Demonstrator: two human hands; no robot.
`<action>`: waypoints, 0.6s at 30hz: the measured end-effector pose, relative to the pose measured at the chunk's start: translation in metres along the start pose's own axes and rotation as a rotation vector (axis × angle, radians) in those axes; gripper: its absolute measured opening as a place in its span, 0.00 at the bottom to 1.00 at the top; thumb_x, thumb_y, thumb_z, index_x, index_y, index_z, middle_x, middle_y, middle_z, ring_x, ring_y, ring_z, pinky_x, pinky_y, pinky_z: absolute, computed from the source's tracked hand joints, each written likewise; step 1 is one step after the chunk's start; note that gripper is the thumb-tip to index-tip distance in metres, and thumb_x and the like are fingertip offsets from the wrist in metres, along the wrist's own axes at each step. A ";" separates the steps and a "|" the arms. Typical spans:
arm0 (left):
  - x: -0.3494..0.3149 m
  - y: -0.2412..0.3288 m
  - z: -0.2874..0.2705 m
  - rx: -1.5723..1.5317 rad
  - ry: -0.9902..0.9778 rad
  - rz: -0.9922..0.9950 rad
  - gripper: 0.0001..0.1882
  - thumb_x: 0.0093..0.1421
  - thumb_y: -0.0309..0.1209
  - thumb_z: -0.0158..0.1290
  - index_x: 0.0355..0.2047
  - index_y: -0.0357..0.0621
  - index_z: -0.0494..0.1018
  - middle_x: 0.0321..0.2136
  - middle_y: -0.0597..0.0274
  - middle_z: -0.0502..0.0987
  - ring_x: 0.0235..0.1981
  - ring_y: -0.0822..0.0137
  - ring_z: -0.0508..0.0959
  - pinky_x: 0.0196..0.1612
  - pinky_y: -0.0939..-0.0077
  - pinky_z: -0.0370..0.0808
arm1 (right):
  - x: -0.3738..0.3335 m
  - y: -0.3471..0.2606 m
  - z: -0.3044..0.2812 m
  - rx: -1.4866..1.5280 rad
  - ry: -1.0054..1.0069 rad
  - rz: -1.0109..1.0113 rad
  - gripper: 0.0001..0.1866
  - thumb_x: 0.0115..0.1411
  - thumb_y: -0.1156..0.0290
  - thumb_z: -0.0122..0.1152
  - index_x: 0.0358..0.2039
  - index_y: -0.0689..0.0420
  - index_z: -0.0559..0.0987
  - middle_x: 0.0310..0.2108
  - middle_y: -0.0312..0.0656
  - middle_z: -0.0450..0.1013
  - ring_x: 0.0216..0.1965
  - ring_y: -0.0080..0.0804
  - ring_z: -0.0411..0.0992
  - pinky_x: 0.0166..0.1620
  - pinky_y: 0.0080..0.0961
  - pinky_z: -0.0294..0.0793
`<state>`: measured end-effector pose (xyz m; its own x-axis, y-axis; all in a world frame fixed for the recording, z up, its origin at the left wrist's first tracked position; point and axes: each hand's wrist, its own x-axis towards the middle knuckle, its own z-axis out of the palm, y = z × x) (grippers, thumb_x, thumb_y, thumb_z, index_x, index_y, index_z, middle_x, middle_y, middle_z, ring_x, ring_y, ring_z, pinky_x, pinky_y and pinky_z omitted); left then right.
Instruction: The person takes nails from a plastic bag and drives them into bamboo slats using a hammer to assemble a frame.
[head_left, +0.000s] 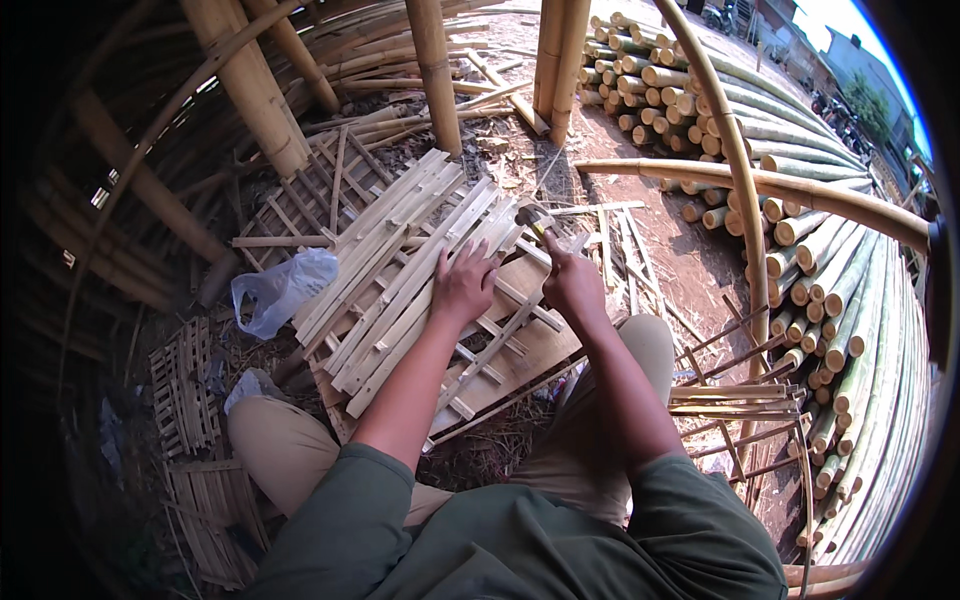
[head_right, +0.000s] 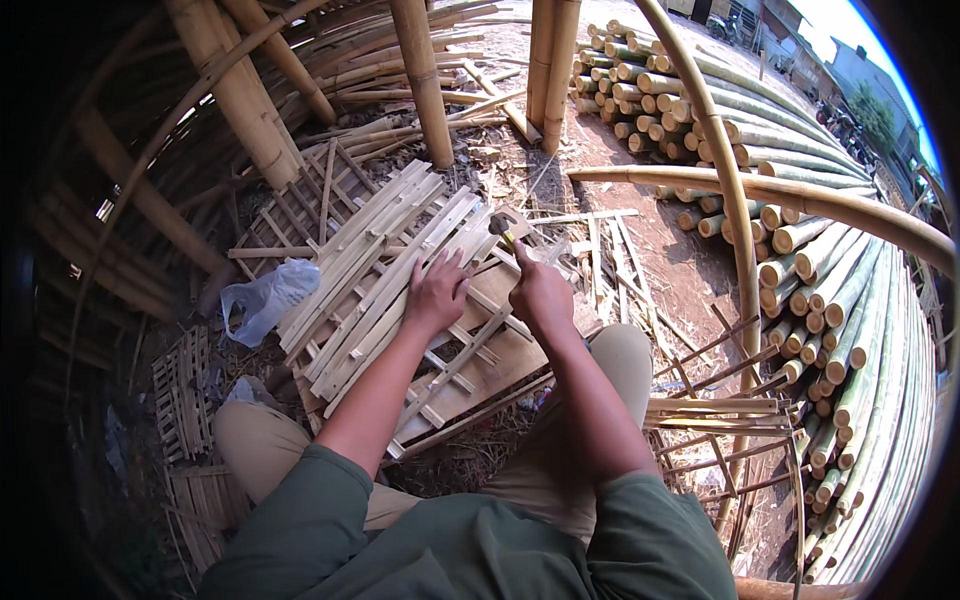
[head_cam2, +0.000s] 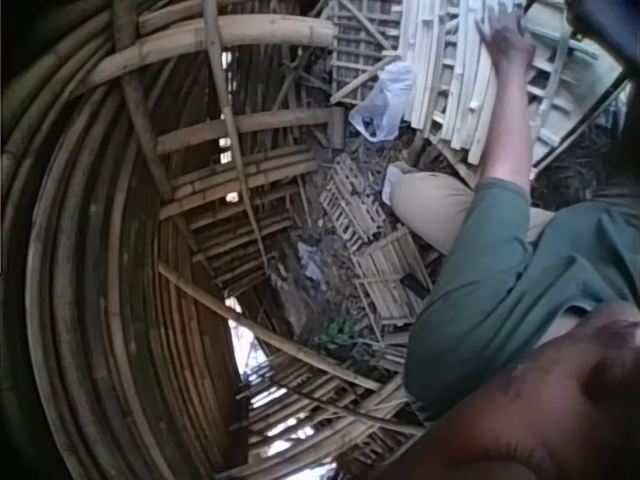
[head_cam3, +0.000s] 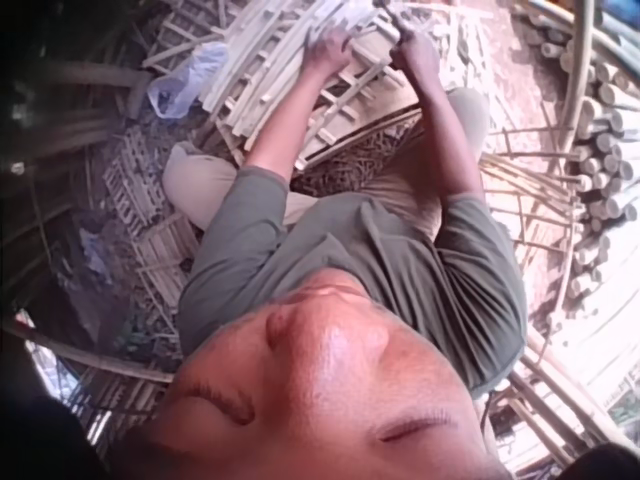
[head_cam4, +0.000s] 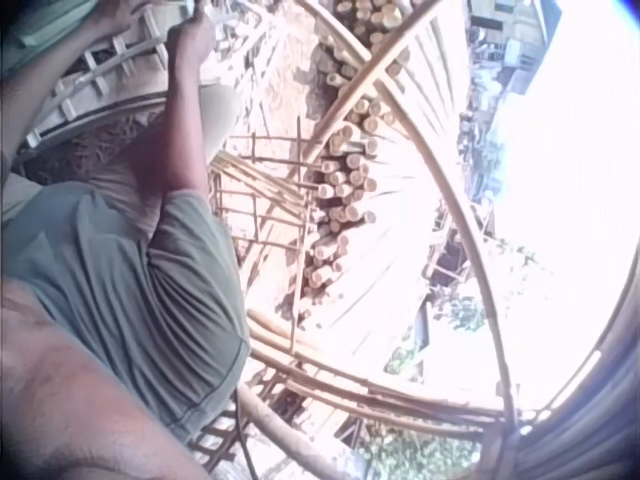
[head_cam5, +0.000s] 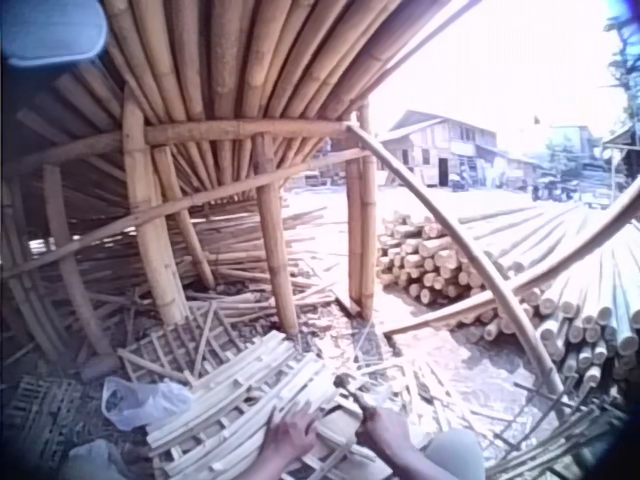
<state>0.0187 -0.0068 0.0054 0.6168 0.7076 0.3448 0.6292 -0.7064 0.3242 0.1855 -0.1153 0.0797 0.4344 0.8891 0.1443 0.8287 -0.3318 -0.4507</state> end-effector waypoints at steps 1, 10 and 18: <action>0.000 0.000 0.000 0.001 -0.006 0.000 0.15 0.64 0.39 0.46 0.48 0.57 0.77 0.62 0.63 0.67 0.65 0.59 0.62 0.68 0.44 0.45 | -0.003 -0.006 -0.010 -0.011 -0.053 0.038 0.34 0.51 0.76 0.49 0.61 0.38 0.70 0.28 0.56 0.76 0.31 0.52 0.77 0.38 0.47 0.75; 0.001 0.001 -0.001 0.002 0.008 -0.013 0.14 0.63 0.38 0.46 0.46 0.57 0.77 0.61 0.62 0.67 0.65 0.59 0.62 0.68 0.45 0.46 | 0.010 0.009 -0.006 0.089 -0.126 0.195 0.32 0.51 0.76 0.50 0.57 0.39 0.74 0.34 0.57 0.77 0.39 0.51 0.77 0.45 0.42 0.74; 0.003 0.004 -0.002 -0.005 0.002 0.006 0.14 0.63 0.38 0.47 0.46 0.57 0.77 0.61 0.63 0.67 0.65 0.59 0.62 0.68 0.45 0.46 | 0.028 0.037 0.014 0.337 -0.155 0.228 0.26 0.51 0.72 0.53 0.53 0.48 0.77 0.32 0.56 0.77 0.41 0.49 0.77 0.45 0.36 0.73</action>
<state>0.0216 -0.0075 0.0096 0.6196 0.7035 0.3481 0.6234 -0.7105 0.3264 0.2235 -0.0987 0.0550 0.5134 0.8504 -0.1150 0.5450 -0.4266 -0.7218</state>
